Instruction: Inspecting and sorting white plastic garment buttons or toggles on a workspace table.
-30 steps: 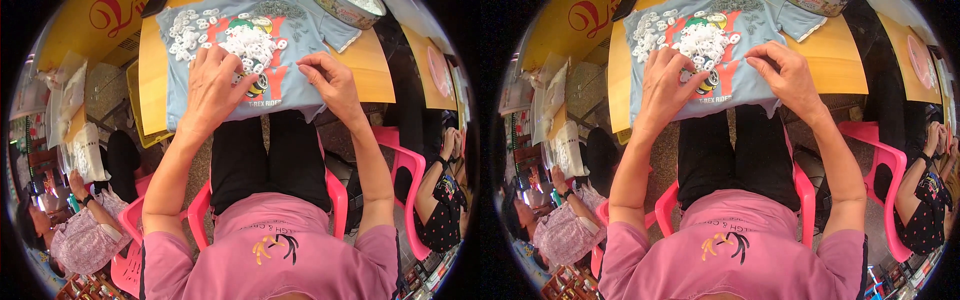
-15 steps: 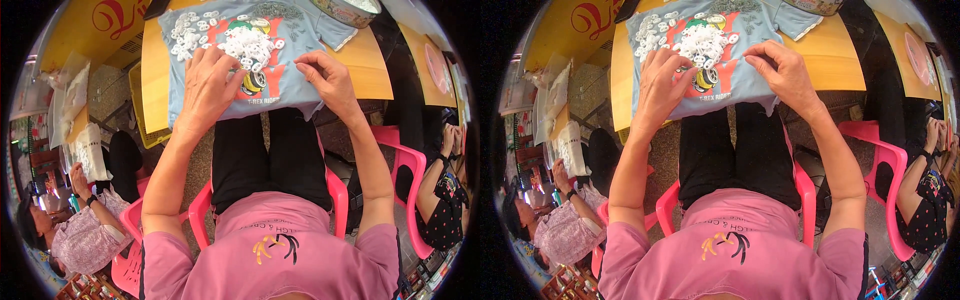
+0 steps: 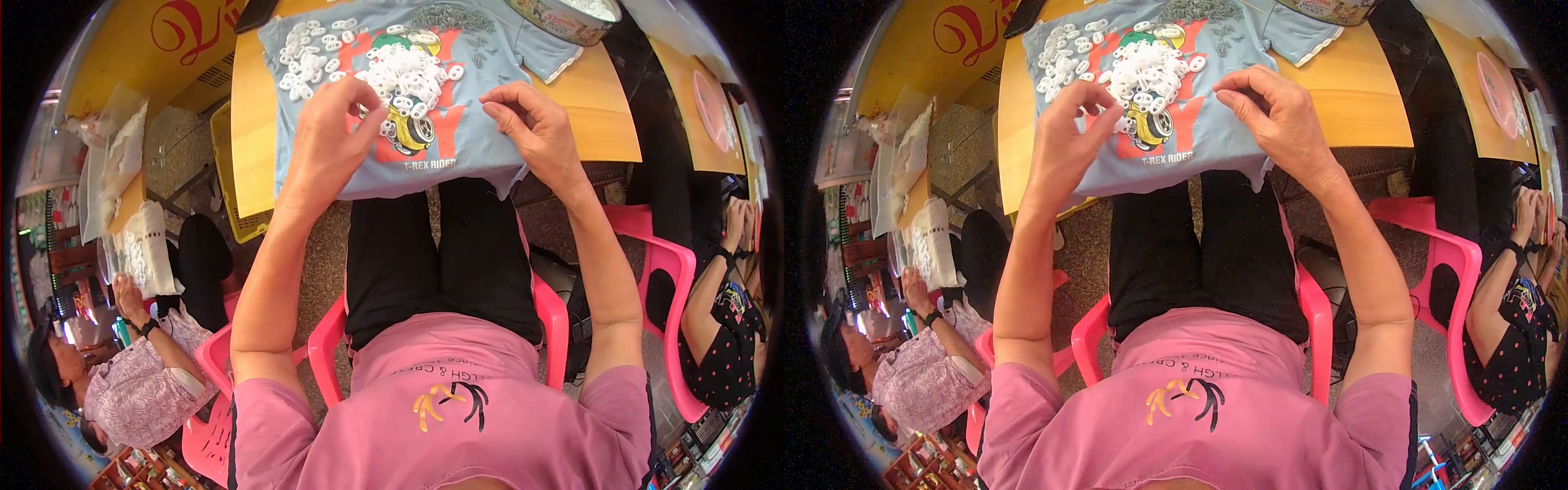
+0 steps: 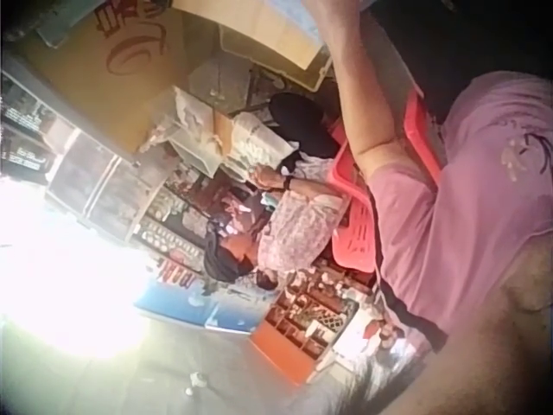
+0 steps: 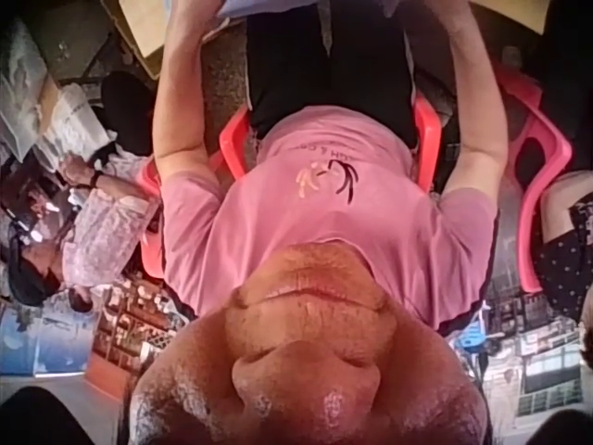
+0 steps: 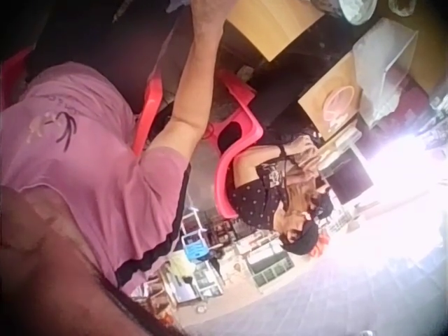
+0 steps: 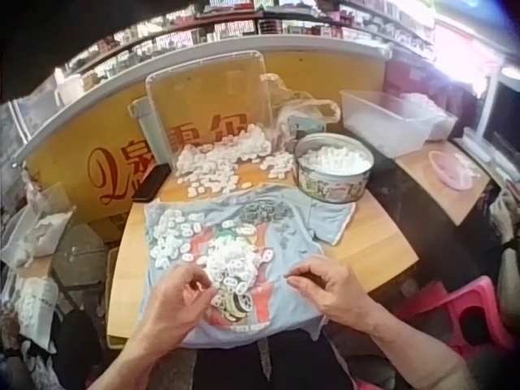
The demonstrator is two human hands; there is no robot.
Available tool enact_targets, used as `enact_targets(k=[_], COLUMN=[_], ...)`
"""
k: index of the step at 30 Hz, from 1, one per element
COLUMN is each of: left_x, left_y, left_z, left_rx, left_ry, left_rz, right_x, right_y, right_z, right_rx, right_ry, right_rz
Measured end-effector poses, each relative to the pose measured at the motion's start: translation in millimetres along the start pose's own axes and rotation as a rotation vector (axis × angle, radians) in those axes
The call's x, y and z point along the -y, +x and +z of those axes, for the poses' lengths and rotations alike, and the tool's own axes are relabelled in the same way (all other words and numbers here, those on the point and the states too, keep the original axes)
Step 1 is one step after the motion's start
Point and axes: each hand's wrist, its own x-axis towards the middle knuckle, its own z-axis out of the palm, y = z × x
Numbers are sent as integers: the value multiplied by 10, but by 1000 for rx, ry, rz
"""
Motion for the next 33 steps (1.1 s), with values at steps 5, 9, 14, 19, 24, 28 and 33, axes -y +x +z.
enact_targets(k=[5, 9, 14, 19, 24, 28, 33], left_x=[-266, -339, -414, -539, -644, -716, -730], left_y=[-36, -85, -117, -136, -152, -168, -208], left_z=[-20, -6, 126, 168, 248, 279, 328], left_rx=[-111, -83, -28, 27, 9, 0, -88], left_ry=[-925, -1098, -1415, -1559, -1666, -1702, -1655], left_rz=[-413, -441, -521, -548, -552, -550, -499], right_x=[-23, -23, 55, 338, 605, 686, 689], right_y=[-15, 4, 45, -12, -106, -135, -157], right_z=[-4, -44, -69, 8, 164, 220, 240], right_rx=[-41, -91, -142, -129, -106, -104, -110], right_ry=[118, 223, 350, 370, 412, 448, 535], right_rz=[81, 141, 118, 86, 44, 41, 45])
